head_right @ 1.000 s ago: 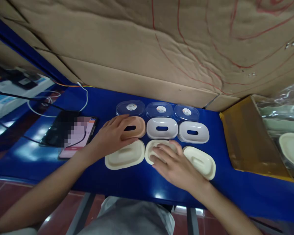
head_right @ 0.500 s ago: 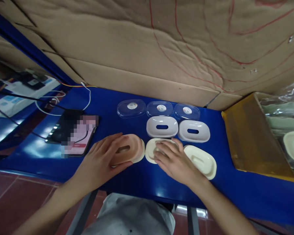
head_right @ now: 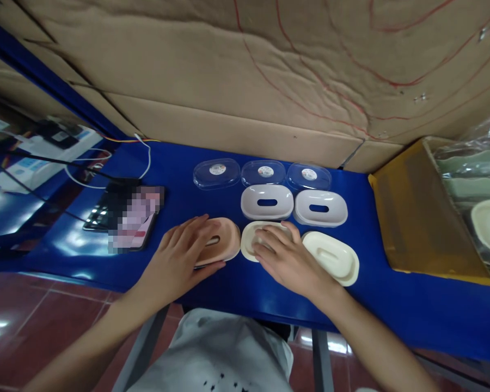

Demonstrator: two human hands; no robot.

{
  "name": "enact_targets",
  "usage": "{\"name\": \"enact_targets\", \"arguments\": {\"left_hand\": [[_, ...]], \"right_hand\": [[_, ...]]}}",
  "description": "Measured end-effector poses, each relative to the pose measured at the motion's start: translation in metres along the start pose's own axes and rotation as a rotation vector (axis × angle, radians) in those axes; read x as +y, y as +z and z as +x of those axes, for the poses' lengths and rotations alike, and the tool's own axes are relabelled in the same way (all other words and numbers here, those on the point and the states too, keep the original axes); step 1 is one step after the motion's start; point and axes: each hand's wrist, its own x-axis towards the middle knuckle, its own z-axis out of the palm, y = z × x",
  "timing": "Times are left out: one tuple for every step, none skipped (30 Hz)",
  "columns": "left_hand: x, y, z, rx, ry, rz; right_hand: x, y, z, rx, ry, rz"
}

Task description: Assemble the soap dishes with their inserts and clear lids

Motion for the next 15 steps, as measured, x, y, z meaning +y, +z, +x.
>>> {"name": "enact_targets", "arguments": {"left_hand": [[0.0,-0.0001,-0.0002,-0.004,0.004,0.011],[0.0,-0.0004,-0.0003,-0.007,0.007,0.019],[0.0001,-0.0008,-0.0005,-0.008,0.01,0.023],[0.0001,-0.001,-0.0006,-0.009,0.011,0.024],[0.0002,-0.0012,-0.0006,-0.011,0.009,0.022],[0.0003,-0.0012,-0.0005,-0.012,0.006,0.019],[0.0005,-0.0011,-0.0003,-0.014,0.001,0.015],[0.0005,-0.0009,0.0001,-0.017,-0.004,0.011],[0.0005,-0.0006,0.0008,-0.022,-0.008,0.008],[0.0003,-0.0003,0.0017,-0.024,-0.011,0.007],[-0.0001,0.0,0.0029,-0.024,-0.013,0.004],[-0.0009,0.0002,0.0042,-0.024,-0.016,0.001],[-0.0019,0.0003,0.0057,-0.024,-0.019,-0.002],[-0.0033,0.0004,0.0073,-0.025,-0.024,-0.007],[-0.0049,0.0006,0.0089,-0.026,-0.029,-0.01]], "right_hand": [[-0.0002,0.0002,-0.0002,0.0,0.0,-0.001],[-0.0002,0.0006,-0.0004,0.004,-0.002,-0.004],[-0.0002,0.001,-0.0005,0.012,-0.005,-0.007],[-0.0002,0.0014,-0.0007,0.019,-0.009,-0.012],[-0.0002,0.0018,-0.0007,0.025,-0.013,-0.016],[-0.0001,0.002,-0.0007,0.028,-0.016,-0.019],[-0.0002,0.0021,-0.0006,0.027,-0.018,-0.021],[-0.0003,0.002,-0.0004,0.022,-0.019,-0.022],[-0.0004,0.0018,-0.0002,0.017,-0.02,-0.021],[-0.0007,0.0016,0.0,0.012,-0.02,-0.021],[-0.0009,0.0013,0.0002,0.009,-0.018,-0.02],[-0.0012,0.0012,0.0002,0.006,-0.016,-0.019],[-0.0014,0.0012,0.0003,0.003,-0.013,-0.018],[-0.0015,0.0014,0.0002,0.0,-0.01,-0.018],[-0.0015,0.0017,0.0001,-0.005,-0.008,-0.019]]}}
